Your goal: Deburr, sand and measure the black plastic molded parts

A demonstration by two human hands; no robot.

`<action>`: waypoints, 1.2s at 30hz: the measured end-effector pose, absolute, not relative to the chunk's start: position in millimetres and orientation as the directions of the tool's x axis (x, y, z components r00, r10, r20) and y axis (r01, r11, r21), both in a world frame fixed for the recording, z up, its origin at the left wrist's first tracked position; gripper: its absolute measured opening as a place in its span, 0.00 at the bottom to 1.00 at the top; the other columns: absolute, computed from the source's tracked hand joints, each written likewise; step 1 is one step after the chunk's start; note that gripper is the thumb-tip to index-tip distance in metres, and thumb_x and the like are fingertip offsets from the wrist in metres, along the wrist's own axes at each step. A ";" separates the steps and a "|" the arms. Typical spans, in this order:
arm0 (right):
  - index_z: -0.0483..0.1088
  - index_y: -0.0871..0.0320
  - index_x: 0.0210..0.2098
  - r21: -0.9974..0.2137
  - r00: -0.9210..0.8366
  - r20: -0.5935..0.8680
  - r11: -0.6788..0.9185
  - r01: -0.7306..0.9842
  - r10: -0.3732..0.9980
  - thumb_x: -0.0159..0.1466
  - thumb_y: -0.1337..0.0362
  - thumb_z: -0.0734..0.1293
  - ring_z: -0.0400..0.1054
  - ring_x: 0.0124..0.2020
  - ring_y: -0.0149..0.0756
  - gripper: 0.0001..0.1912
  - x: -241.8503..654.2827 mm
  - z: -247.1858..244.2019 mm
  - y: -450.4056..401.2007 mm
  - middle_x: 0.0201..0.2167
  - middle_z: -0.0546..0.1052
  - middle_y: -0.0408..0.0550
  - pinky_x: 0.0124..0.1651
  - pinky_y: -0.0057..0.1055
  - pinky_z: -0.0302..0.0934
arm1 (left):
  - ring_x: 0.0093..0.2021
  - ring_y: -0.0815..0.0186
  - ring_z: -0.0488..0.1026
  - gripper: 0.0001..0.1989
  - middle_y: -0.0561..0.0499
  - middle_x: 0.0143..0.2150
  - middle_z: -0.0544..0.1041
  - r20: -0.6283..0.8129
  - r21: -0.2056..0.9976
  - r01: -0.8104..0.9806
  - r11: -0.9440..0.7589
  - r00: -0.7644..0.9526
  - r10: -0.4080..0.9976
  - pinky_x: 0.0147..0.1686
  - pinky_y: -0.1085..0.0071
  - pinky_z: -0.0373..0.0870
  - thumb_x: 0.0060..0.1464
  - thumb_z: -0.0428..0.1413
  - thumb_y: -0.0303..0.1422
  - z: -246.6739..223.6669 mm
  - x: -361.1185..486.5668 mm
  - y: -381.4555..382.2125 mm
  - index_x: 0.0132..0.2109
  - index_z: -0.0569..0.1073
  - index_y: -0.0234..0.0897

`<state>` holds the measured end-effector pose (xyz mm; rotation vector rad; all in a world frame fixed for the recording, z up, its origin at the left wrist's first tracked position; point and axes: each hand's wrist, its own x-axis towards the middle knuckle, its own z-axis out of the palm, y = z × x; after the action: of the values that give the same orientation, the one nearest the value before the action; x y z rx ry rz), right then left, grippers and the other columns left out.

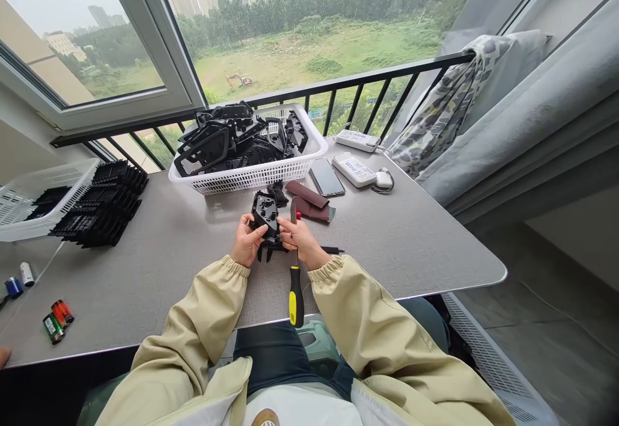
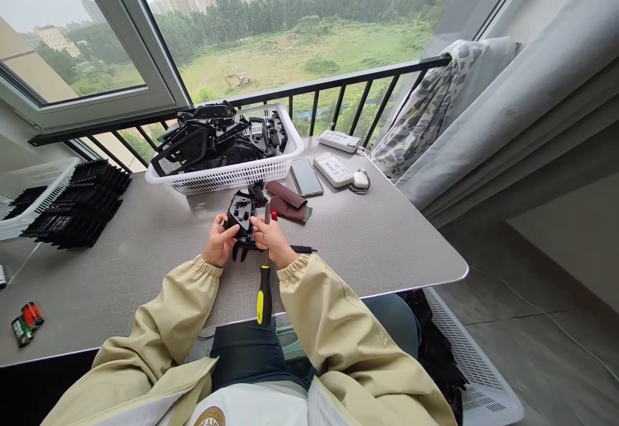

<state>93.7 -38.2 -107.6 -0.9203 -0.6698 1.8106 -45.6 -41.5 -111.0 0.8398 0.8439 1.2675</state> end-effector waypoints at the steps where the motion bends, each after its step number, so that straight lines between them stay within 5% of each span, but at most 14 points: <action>1: 0.59 0.58 0.25 -0.771 -0.256 -0.289 -0.383 -0.509 0.922 0.50 0.54 0.73 0.41 0.09 0.15 0.20 94.0 -107.0 -38.1 0.15 0.62 0.32 0.11 0.18 0.35 | 0.35 0.64 0.77 0.30 0.54 0.38 0.76 -0.070 0.882 -0.456 0.116 0.115 0.991 0.35 0.66 0.73 0.35 0.68 0.34 -109.4 -45.7 -42.1 0.40 0.57 0.43; 6: 0.62 0.57 0.29 -0.783 -0.288 -0.256 -0.373 -0.497 0.923 0.49 0.54 0.74 0.38 0.09 0.17 0.20 94.3 -104.6 -39.7 0.09 0.54 0.27 0.11 0.19 0.35 | 0.45 0.60 0.76 0.47 0.50 0.46 0.76 -0.109 0.841 -0.522 0.144 0.097 0.989 0.45 0.63 0.70 0.35 0.68 0.31 -101.5 -47.5 -43.2 0.59 0.53 0.50; 11: 0.65 0.58 0.34 -0.800 -0.345 -0.266 -0.406 -0.442 0.900 0.46 0.53 0.75 0.37 0.10 0.19 0.23 93.5 -106.1 -42.5 0.07 0.51 0.25 0.12 0.19 0.35 | 0.45 0.60 0.75 0.39 0.49 0.45 0.76 -0.241 0.811 -0.567 0.148 -0.092 0.966 0.49 0.64 0.69 0.38 0.67 0.33 -103.4 -51.4 -35.8 0.57 0.59 0.43; 27: 0.65 0.58 0.33 -0.826 -0.245 -0.331 -0.406 -0.392 0.911 0.50 0.53 0.74 0.39 0.10 0.20 0.20 94.7 -104.3 -42.8 0.07 0.52 0.27 0.13 0.20 0.35 | 0.45 0.59 0.76 0.48 0.49 0.46 0.78 -0.232 0.822 -0.544 0.169 -0.048 0.972 0.50 0.62 0.69 0.37 0.67 0.26 -101.3 -54.8 -35.3 0.63 0.53 0.46; 32: 0.67 0.59 0.32 -0.810 -0.229 -0.368 -0.431 -0.397 0.901 0.52 0.55 0.74 0.39 0.10 0.20 0.17 93.3 -102.4 -43.1 0.08 0.52 0.28 0.13 0.19 0.35 | 0.39 0.61 0.78 0.36 0.51 0.38 0.80 -0.231 0.797 -0.570 0.199 0.017 0.973 0.48 0.63 0.71 0.38 0.64 0.22 -103.6 -59.7 -32.7 0.57 0.65 0.38; 36: 0.67 0.60 0.33 -0.782 -0.172 -0.422 -0.453 -0.428 0.890 0.60 0.48 0.66 0.40 0.10 0.18 0.19 93.1 -103.8 -40.9 0.14 0.63 0.36 0.12 0.20 0.36 | 0.36 0.61 0.78 0.20 0.47 0.35 0.81 -0.262 0.712 -0.653 0.259 0.096 0.960 0.47 0.62 0.71 0.44 0.58 0.22 -103.7 -62.3 -29.2 0.48 0.73 0.32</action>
<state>93.1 -40.9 -103.8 -1.1175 -0.6281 1.7792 -62.3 -29.2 -103.7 0.4775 0.7941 1.2641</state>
